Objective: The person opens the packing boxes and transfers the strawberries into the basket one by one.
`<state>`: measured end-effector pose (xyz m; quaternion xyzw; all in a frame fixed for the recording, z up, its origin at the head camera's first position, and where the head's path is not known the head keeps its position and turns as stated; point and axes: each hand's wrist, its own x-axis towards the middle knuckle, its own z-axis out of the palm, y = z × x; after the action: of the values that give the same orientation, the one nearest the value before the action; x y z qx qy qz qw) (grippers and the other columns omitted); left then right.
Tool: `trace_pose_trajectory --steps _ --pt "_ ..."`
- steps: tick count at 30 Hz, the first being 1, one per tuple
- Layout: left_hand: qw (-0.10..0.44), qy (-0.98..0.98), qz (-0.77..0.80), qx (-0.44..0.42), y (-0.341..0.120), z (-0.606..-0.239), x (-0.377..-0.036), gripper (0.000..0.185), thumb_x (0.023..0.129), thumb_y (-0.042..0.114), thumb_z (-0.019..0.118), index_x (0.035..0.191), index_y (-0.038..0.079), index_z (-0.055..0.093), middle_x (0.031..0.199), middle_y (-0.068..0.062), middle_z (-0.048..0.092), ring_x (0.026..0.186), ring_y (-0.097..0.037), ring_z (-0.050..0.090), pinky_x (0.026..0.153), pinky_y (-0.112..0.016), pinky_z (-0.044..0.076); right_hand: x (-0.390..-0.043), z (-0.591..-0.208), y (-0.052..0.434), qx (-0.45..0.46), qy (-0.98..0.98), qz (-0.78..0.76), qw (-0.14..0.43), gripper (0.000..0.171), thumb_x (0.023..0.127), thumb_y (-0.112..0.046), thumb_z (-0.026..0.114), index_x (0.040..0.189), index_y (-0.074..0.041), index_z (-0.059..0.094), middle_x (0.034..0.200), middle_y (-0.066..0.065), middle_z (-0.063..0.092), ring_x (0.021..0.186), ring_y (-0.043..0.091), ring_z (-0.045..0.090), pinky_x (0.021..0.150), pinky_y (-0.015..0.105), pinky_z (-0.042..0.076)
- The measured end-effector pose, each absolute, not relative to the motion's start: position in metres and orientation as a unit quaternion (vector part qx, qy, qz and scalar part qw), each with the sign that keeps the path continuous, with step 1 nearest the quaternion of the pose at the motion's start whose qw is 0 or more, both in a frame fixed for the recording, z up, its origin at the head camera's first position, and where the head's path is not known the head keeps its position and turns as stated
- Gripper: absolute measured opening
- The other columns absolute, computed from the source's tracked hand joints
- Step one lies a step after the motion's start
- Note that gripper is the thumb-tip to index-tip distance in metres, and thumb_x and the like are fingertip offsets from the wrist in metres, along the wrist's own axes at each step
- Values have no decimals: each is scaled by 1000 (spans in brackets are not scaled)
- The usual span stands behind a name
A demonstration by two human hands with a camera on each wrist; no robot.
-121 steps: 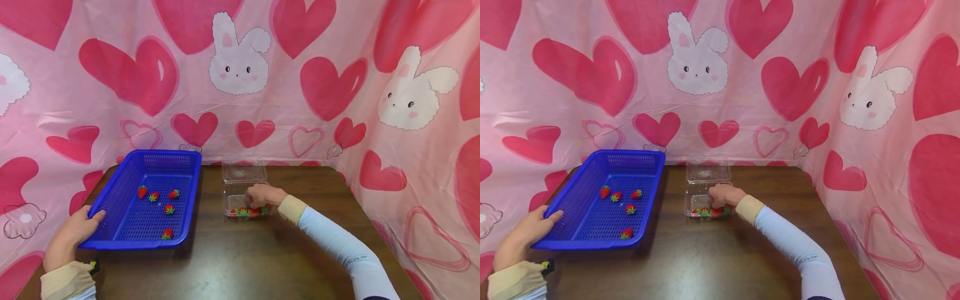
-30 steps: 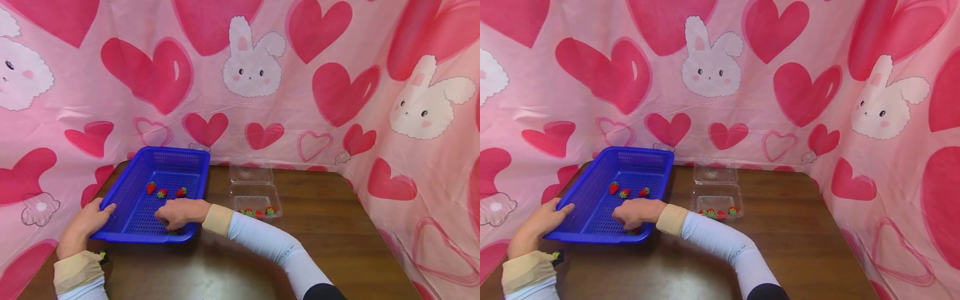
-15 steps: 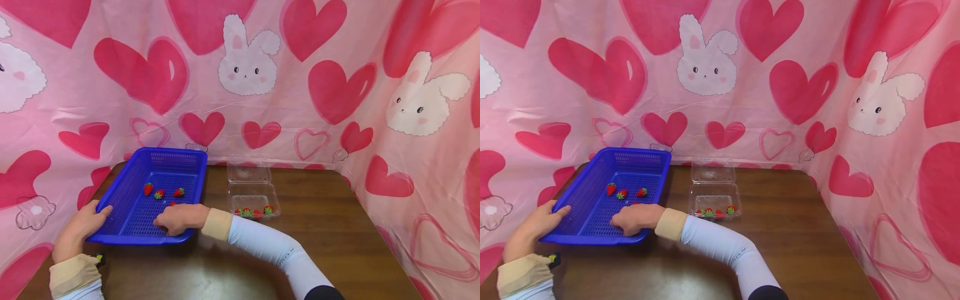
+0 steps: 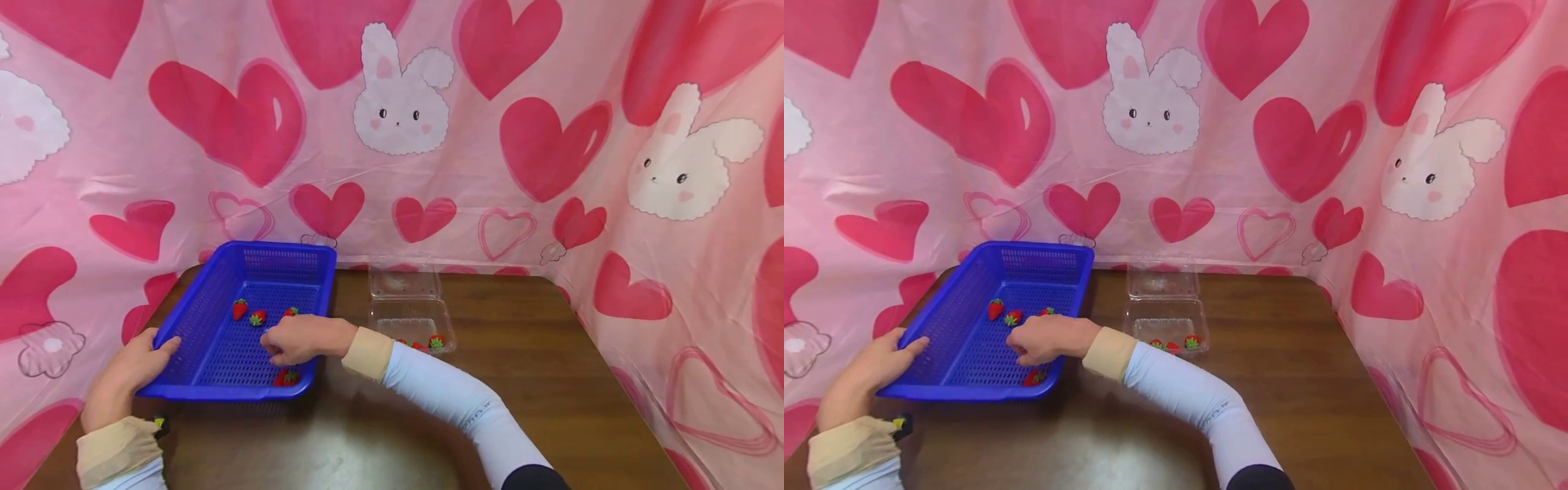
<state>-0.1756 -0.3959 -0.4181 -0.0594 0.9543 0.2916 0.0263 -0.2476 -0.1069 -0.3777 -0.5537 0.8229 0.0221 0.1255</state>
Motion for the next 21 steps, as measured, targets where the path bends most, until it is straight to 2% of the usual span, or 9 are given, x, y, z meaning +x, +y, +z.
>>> trace_pose_trajectory --steps 7,13,17,21 --pt "29 955 290 -60 -395 -421 -176 47 103 29 39 114 -16 42 85 -24 60 76 -31 61 64 -33 43 -263 -354 -77 -565 820 -76 40 19 97 -24 57 80 -15 56 67 -8 48 62 4 45 58 14 33" --pt "15 955 292 -53 -400 -424 -176 47 103 27 40 114 -18 43 87 -28 61 77 -33 61 64 -33 44 -277 -340 -48 -550 821 -150 -31 19 92 -18 57 73 -17 52 64 -9 47 57 2 42 56 15 31" --pt "13 957 285 -48 -400 -423 -176 46 103 27 40 113 -18 44 87 -28 61 77 -34 61 64 -34 43 -284 -335 -29 -540 824 -157 -66 20 90 -16 56 70 -17 50 63 -9 45 57 3 42 56 16 31" --pt "33 955 290 -53 -397 -420 -176 48 103 29 38 115 -18 42 84 -24 61 74 -28 61 63 -33 44 -292 -327 -4 -530 832 -142 -83 20 90 -15 57 71 -16 51 63 -7 45 58 5 44 57 17 33"
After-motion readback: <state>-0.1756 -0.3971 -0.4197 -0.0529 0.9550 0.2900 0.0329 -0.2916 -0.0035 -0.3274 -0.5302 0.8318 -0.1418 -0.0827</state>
